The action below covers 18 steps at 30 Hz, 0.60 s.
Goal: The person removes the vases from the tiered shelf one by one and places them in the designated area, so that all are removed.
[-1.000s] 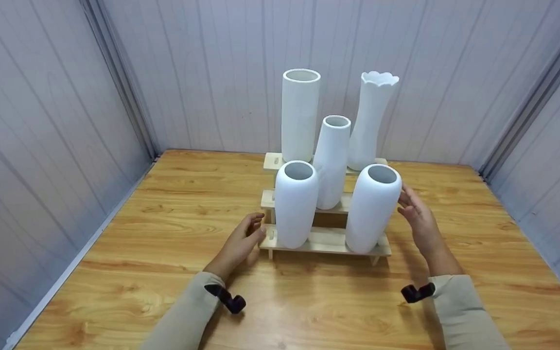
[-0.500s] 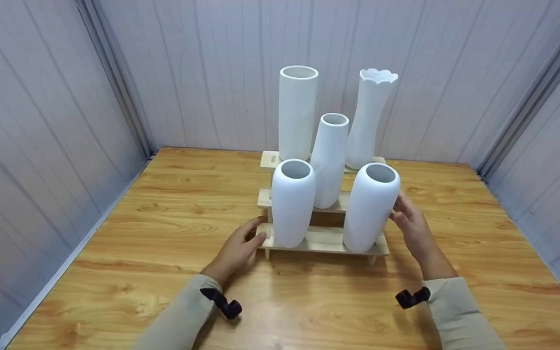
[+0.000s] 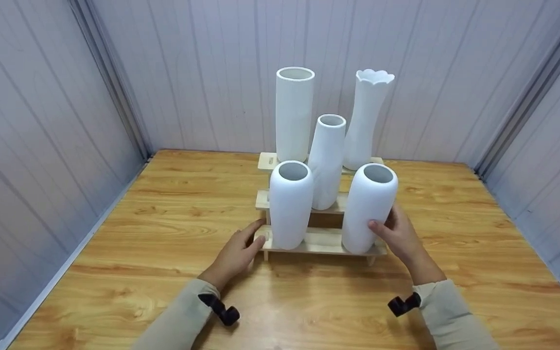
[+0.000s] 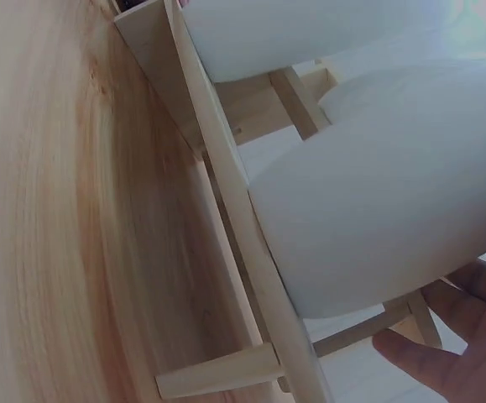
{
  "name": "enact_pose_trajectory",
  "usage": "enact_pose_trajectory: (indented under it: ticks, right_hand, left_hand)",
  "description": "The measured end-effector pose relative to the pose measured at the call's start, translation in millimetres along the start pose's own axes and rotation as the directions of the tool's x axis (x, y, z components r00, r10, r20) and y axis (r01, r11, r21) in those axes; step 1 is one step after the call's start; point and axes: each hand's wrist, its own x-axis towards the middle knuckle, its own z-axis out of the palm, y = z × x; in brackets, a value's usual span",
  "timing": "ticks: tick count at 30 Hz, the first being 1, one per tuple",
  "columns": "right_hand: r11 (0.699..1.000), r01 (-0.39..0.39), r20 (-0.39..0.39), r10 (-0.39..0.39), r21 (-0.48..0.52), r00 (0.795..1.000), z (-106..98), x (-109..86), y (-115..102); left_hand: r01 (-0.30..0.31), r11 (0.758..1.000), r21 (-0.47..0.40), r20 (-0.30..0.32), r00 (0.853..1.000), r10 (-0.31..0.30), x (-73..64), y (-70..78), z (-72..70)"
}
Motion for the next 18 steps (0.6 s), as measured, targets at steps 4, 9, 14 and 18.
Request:
enact_pose_trajectory:
  ticks: [4,9,14,18]
  right_hand:
    - [0.999,-0.009,-0.045,0.007,-0.044,0.999,0.6,-1.0,-3.9]
    - [1.0,-0.002,-0.038,0.001,-0.031,0.999,-1.8,-0.8,-5.1]
    - [0.999,-0.048,-0.016,0.048,-0.021,0.999,-3.0,0.0,-8.0]
    - [0.998,-0.06,-0.004,0.06,-0.019,0.998,-3.8,0.8,-11.2]
  left_hand:
    - [-0.005,1.0,0.011,-0.002,1.0,0.005,-1.3,-0.2,-0.1]
    - [-0.017,0.999,0.052,0.016,1.0,0.016,-0.2,-0.7,0.3]
    - [-0.031,0.996,0.083,0.015,0.999,0.03,1.1,-0.9,0.8]
    - [-0.027,0.996,0.086,0.006,1.0,0.027,0.4,-0.1,0.1]
